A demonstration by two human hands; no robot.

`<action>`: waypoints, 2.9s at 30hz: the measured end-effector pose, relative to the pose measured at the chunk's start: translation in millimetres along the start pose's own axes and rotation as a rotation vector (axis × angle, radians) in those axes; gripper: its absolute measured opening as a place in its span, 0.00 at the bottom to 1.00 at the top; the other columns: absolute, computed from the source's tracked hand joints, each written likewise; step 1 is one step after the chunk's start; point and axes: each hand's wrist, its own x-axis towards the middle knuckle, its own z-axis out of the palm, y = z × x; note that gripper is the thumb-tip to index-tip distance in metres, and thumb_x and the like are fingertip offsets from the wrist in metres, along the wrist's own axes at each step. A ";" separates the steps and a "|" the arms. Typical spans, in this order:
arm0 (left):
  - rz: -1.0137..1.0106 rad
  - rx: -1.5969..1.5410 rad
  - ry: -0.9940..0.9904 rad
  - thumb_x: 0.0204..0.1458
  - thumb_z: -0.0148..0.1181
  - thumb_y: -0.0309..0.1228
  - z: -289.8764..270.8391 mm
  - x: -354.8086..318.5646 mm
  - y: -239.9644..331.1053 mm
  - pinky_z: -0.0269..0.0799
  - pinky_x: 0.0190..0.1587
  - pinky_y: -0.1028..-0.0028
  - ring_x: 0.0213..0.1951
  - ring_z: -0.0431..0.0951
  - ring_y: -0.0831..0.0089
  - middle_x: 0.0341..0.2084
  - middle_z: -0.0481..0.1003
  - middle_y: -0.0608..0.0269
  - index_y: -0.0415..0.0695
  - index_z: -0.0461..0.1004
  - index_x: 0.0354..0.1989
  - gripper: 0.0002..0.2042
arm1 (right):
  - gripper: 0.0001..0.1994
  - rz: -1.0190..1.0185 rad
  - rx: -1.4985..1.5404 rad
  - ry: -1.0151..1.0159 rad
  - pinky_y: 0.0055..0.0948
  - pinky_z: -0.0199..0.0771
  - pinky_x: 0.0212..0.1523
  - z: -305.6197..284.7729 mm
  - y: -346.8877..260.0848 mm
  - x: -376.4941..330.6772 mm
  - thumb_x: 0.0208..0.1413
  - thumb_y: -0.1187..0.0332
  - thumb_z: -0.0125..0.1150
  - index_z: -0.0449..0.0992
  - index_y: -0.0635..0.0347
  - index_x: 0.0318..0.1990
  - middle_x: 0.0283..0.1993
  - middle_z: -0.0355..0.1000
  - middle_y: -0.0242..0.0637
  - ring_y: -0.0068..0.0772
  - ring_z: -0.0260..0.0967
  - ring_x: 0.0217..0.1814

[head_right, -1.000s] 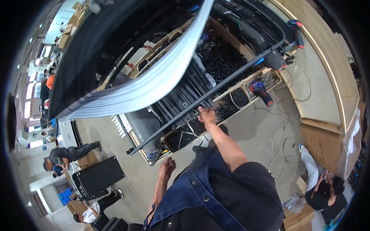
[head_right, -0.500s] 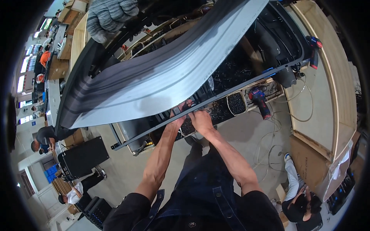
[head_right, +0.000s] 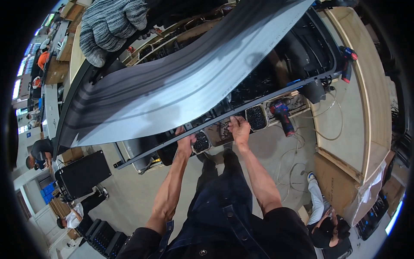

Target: Assembling and securing plastic covers and internal components of a treadmill using power tools.

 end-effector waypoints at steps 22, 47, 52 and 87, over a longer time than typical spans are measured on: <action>-0.342 0.461 -0.101 0.69 0.47 0.47 -163.9 -287.8 17.0 0.55 0.23 0.77 0.19 0.61 0.84 0.16 0.64 0.74 0.40 0.78 0.42 0.22 | 0.11 -0.382 -1.009 -0.356 0.34 0.79 0.38 30.3 97.7 3.1 0.49 0.76 0.58 0.84 0.59 0.39 0.36 0.82 0.44 0.40 0.81 0.37; -0.265 0.300 -0.339 0.57 0.67 0.27 -338.5 -328.0 -42.7 0.73 0.39 0.75 0.35 0.75 0.80 0.32 0.77 0.66 0.36 0.79 0.48 0.12 | 0.20 -0.005 0.453 -0.544 0.46 0.80 0.55 -20.7 -79.8 -238.0 0.68 0.63 0.57 0.65 0.64 0.60 0.52 0.74 0.50 0.45 0.77 0.52; -0.157 0.175 -0.484 0.60 0.64 0.36 -316.6 -305.2 -14.2 0.79 0.44 0.71 0.40 0.82 0.71 0.38 0.79 0.57 0.35 0.74 0.57 0.21 | 0.19 -0.221 0.382 -0.454 0.43 0.75 0.58 -61.1 -97.4 -208.1 0.71 0.55 0.50 0.70 0.64 0.53 0.52 0.73 0.47 0.38 0.74 0.52; 0.442 -0.332 -0.435 0.66 0.47 0.53 -7.1 -109.4 336.6 0.72 0.62 0.52 0.64 0.68 0.43 0.64 0.63 0.31 0.31 0.54 0.69 0.36 | 0.25 -0.526 -0.444 -0.583 0.42 0.70 0.35 82.7 -213.4 -100.0 0.68 0.61 0.47 0.60 0.68 0.67 0.31 0.72 0.48 0.42 0.72 0.31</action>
